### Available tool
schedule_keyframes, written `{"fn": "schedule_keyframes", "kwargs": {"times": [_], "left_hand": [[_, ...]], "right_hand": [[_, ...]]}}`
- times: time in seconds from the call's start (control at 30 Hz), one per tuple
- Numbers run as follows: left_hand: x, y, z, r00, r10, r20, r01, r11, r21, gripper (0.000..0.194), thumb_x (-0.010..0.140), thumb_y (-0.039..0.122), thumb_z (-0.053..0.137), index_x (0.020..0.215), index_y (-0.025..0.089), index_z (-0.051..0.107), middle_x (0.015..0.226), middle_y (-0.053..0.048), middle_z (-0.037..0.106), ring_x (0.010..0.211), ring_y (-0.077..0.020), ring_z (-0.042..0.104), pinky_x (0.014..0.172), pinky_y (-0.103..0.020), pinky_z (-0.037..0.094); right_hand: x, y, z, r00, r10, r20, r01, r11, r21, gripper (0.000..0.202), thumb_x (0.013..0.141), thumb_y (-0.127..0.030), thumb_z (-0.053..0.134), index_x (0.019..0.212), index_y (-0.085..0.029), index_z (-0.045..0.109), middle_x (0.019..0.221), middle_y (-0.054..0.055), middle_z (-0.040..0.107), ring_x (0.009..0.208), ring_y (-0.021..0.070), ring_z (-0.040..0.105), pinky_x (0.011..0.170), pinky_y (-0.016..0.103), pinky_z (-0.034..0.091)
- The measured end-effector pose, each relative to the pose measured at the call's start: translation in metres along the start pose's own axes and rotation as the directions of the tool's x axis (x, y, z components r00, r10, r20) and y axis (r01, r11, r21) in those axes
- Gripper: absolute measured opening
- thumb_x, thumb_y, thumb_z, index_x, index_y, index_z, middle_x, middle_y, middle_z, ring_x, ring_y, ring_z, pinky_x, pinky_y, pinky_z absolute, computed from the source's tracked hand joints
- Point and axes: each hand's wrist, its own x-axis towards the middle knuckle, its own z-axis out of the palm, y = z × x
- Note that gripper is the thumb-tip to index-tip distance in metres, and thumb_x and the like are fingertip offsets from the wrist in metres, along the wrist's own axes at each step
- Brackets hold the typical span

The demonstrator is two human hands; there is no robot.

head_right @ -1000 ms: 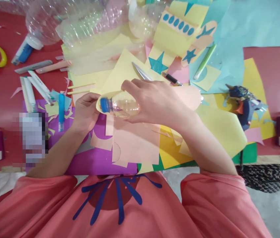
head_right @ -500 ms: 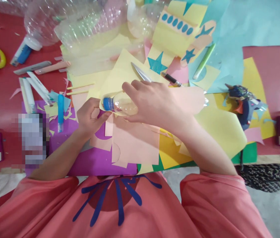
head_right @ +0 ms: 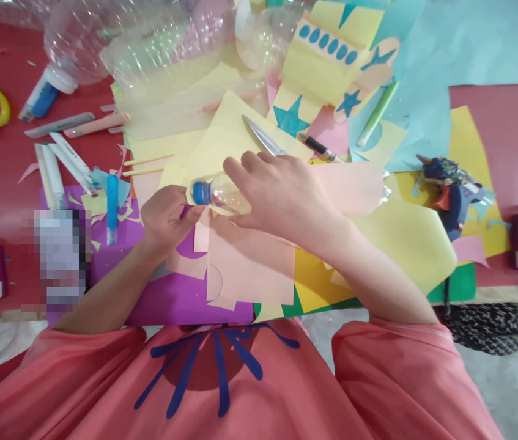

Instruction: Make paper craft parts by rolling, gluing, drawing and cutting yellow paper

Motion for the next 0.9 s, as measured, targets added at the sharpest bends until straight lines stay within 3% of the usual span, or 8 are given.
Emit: {"fn": "schedule_keyframes", "kwargs": {"times": [0.27, 0.6, 0.8, 0.9], "left_hand": [[0.003, -0.002, 0.003, 0.999, 0.048, -0.025, -0.049, 0.999, -0.021, 0.029, 0.093, 0.021, 0.049, 0.068, 0.024, 0.035, 0.057, 0.004, 0.041, 0.052, -0.0127, 0.04, 0.053, -0.03, 0.026], [0.005, 0.001, -0.002, 0.995, 0.103, -0.007, -0.102, 0.992, 0.074, 0.024, 0.09, 0.018, 0.05, 0.07, 0.024, 0.038, 0.061, 0.003, 0.048, 0.056, -0.014, 0.042, 0.053, -0.028, 0.032], [0.0, -0.006, 0.003, 0.997, 0.036, -0.066, -0.03, 0.996, 0.085, 0.027, 0.094, 0.043, 0.054, 0.075, 0.024, 0.049, 0.061, 0.003, 0.053, 0.056, -0.0142, 0.046, 0.054, -0.031, 0.03], [-0.003, -0.01, 0.005, 0.999, 0.015, -0.03, -0.011, 0.992, 0.13, 0.031, 0.092, 0.054, 0.053, 0.079, 0.025, 0.054, 0.062, 0.002, 0.055, 0.057, -0.0153, 0.048, 0.055, -0.033, 0.03]], "right_hand": [[-0.002, -0.001, 0.002, 1.0, -0.024, -0.007, 0.024, 1.0, 0.021, 0.038, 0.084, -0.043, 0.059, 0.112, -0.017, 0.061, 0.095, 0.011, 0.07, 0.084, 0.0244, 0.061, 0.062, 0.031, 0.029], [-0.002, -0.001, 0.004, 1.0, -0.017, -0.019, 0.018, 1.0, 0.025, 0.04, 0.086, -0.046, 0.057, 0.112, -0.016, 0.06, 0.095, 0.011, 0.069, 0.084, 0.0238, 0.061, 0.063, 0.03, 0.03], [0.0, 0.005, -0.001, 1.0, 0.012, 0.021, -0.013, 0.997, 0.074, 0.051, 0.081, -0.055, 0.061, 0.115, -0.017, 0.058, 0.098, 0.01, 0.07, 0.082, 0.0238, 0.061, 0.061, 0.03, 0.03], [0.0, 0.005, -0.006, 0.996, 0.036, 0.078, -0.041, 0.997, 0.06, 0.054, 0.079, -0.055, 0.064, 0.117, -0.017, 0.058, 0.106, 0.012, 0.07, 0.085, 0.0255, 0.063, 0.06, 0.03, 0.03]]}}
